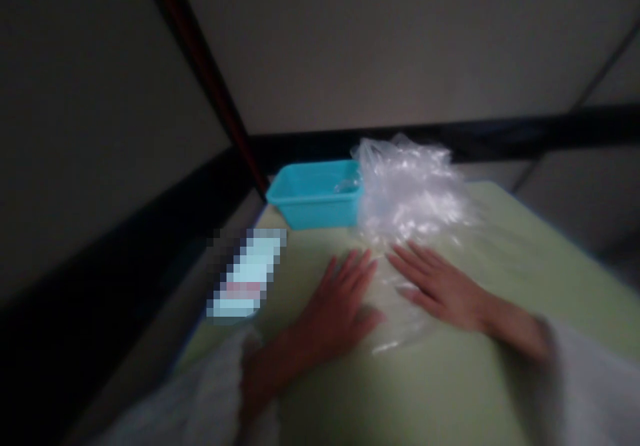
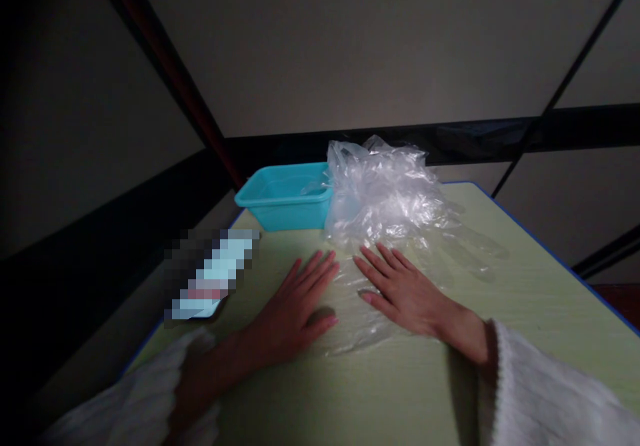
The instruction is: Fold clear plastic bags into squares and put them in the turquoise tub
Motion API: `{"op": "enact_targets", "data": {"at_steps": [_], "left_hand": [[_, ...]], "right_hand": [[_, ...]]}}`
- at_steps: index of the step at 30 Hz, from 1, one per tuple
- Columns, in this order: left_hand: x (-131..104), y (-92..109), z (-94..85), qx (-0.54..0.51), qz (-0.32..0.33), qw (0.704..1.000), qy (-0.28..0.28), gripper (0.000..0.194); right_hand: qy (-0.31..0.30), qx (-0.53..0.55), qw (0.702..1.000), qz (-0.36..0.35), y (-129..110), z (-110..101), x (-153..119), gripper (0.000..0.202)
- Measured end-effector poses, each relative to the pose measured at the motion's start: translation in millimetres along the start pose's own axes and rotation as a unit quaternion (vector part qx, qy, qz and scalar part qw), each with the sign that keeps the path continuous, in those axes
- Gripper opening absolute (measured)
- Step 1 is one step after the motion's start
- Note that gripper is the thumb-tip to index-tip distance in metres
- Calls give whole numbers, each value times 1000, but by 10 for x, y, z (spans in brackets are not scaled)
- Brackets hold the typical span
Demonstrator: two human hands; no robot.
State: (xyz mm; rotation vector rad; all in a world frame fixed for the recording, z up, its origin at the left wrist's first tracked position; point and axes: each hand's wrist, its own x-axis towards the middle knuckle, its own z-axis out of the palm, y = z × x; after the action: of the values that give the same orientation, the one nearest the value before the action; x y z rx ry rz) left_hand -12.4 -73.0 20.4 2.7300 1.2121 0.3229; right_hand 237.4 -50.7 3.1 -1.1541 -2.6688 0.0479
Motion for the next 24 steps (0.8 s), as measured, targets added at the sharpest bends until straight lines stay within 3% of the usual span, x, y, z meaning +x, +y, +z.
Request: {"op": "enact_targets", "data": {"at_steps": [5, 9, 19, 24], "left_hand": [[-10, -46, -93, -32, 139, 987, 69, 46], [-8, -87, -43, -12, 226, 971, 70, 36], [-29, 99, 2, -47, 295, 952, 71, 31], [-42, 252, -26, -52, 314, 947, 42, 29]], "right_hand": [[35, -2, 999, -6, -34, -125, 4, 49], [61, 3, 998, -1, -83, -195, 14, 44], [56, 51, 997, -3, -133, -180, 47, 39], [14, 59, 998, -33, -199, -186, 52, 40]]}}
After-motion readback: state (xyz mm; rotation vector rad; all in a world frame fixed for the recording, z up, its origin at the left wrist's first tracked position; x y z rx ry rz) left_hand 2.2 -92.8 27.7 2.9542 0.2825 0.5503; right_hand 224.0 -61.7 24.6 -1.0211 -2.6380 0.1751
